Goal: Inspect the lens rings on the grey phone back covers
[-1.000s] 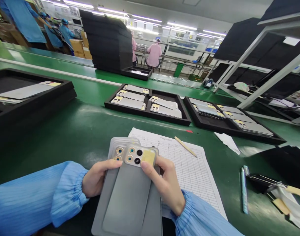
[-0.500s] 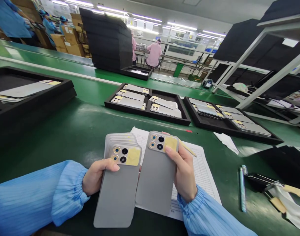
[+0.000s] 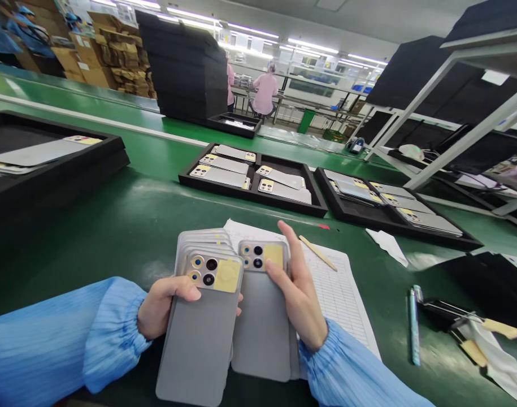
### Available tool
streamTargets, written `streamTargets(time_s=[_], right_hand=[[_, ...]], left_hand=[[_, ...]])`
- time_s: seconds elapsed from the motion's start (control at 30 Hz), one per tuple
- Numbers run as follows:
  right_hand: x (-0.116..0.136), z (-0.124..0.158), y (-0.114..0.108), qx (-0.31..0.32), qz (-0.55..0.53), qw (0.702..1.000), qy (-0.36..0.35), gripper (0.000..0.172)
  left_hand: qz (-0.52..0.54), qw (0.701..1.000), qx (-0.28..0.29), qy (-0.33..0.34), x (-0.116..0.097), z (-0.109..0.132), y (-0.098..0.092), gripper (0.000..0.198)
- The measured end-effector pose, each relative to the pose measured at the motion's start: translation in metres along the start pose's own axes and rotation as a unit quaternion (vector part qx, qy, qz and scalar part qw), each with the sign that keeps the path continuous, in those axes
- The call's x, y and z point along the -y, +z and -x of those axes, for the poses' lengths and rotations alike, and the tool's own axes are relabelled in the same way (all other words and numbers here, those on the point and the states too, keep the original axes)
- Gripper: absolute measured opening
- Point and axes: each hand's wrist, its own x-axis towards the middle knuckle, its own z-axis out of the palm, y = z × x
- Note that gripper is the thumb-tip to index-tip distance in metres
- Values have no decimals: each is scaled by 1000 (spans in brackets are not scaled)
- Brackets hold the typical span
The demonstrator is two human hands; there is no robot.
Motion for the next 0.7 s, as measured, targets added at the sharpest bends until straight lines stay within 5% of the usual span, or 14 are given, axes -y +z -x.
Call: streamTargets(time_s=[0.17,0.37,0.57,0.7], right_hand=[[-9,3,5,116,20,993,-10,24],[-10,7,6,81,15,997,-4,20],[-3,10,7,142,20,989,-28,26],[-4,12,8,91,70,992,-53,25]], left_hand=[[-16,999,-36,7,0,2,2,47],[-25,998,-55,25,1,1,4,46],[-46,997,-44,52,1,0,8,49],[-59,995,-47,61,2,1,7,46]])
